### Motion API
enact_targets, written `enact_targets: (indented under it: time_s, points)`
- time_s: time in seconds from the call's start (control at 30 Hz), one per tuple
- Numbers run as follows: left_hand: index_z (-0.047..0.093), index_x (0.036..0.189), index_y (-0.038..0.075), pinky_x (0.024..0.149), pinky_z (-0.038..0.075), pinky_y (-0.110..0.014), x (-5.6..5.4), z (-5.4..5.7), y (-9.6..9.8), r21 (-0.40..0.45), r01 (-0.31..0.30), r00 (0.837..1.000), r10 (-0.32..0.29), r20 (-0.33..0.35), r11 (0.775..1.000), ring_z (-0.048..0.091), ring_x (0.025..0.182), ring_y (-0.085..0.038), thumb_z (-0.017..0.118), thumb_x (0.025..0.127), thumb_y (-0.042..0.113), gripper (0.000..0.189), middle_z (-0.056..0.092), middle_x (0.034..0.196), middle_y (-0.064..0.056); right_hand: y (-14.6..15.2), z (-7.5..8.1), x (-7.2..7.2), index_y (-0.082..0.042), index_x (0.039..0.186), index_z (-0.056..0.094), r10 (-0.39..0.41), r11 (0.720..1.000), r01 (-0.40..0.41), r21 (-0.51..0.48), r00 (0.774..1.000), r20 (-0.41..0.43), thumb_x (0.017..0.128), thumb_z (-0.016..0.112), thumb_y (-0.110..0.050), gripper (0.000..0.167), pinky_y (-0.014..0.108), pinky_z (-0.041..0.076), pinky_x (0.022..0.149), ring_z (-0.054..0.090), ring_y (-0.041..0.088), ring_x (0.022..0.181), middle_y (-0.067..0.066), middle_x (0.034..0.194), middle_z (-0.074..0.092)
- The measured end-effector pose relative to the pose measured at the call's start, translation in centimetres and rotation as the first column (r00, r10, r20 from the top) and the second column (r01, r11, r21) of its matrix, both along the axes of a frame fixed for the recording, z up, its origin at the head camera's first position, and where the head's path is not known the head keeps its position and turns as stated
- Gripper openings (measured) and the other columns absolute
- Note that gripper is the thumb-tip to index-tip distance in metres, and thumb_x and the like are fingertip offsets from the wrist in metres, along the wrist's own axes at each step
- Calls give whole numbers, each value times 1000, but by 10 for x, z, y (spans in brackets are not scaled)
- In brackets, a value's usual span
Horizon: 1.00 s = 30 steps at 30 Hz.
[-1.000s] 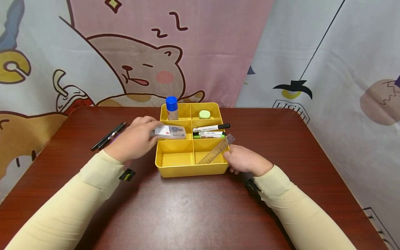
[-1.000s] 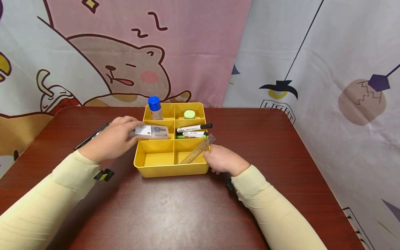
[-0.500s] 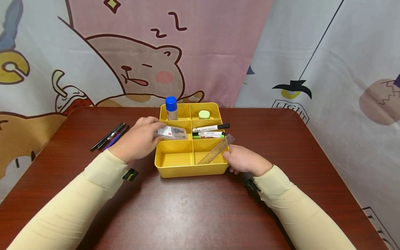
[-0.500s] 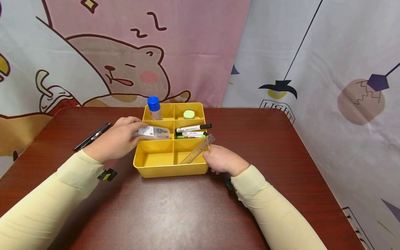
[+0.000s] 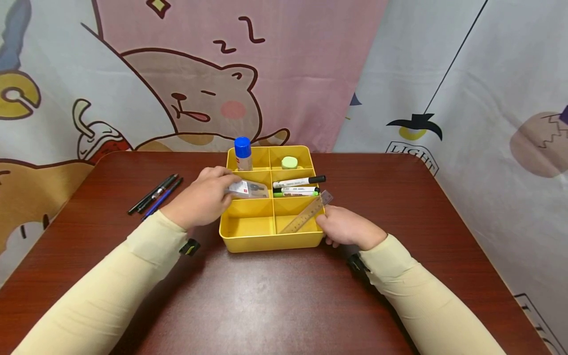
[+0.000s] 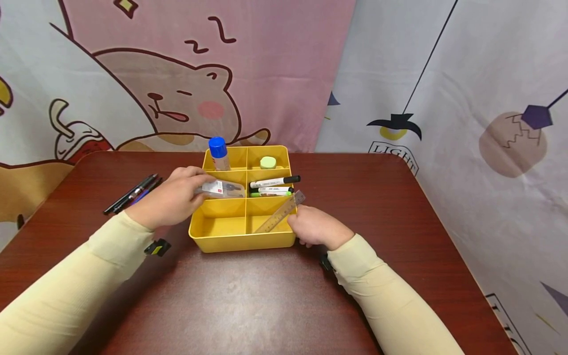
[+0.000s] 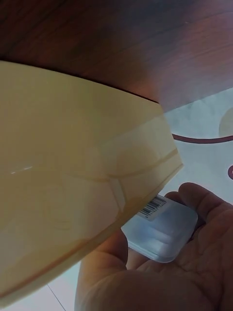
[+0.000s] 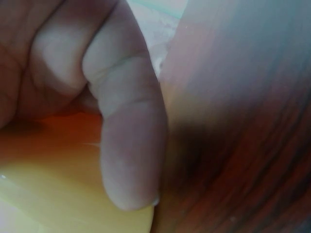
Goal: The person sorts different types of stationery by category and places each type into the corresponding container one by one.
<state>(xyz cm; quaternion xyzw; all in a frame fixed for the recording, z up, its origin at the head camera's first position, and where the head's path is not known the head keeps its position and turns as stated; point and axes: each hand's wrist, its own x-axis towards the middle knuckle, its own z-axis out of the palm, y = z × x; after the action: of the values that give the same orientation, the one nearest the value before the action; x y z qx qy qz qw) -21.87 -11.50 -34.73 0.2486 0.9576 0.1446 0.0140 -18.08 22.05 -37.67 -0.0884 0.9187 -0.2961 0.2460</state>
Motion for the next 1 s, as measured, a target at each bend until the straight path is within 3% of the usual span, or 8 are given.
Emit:
enact_targets:
  time_s: [0.47, 1.0]
  points:
    - [60, 144, 7, 116, 42, -53, -4, 0, 6, -30, -7, 998, 9, 55, 1000, 46, 131, -36, 57, 104, 17, 41, 54, 148, -16, -1, 1, 0, -6, 107, 62, -12, 1000, 11, 14, 1000, 13, 100, 37, -18, 28, 34, 58, 62, 64, 21, 65, 11, 81, 66]
    - [65, 138, 8, 116, 39, -53, -8, -2, 12, -23, 38, 999, -38, 22, 999, 49, 131, -37, 57, 103, 11, 36, 60, 141, -15, 0, 0, 0, -6, 105, 62, -4, 1000, 4, 13, 1000, 5, 100, 36, -18, 29, 33, 57, 61, 64, 20, 64, 10, 79, 66]
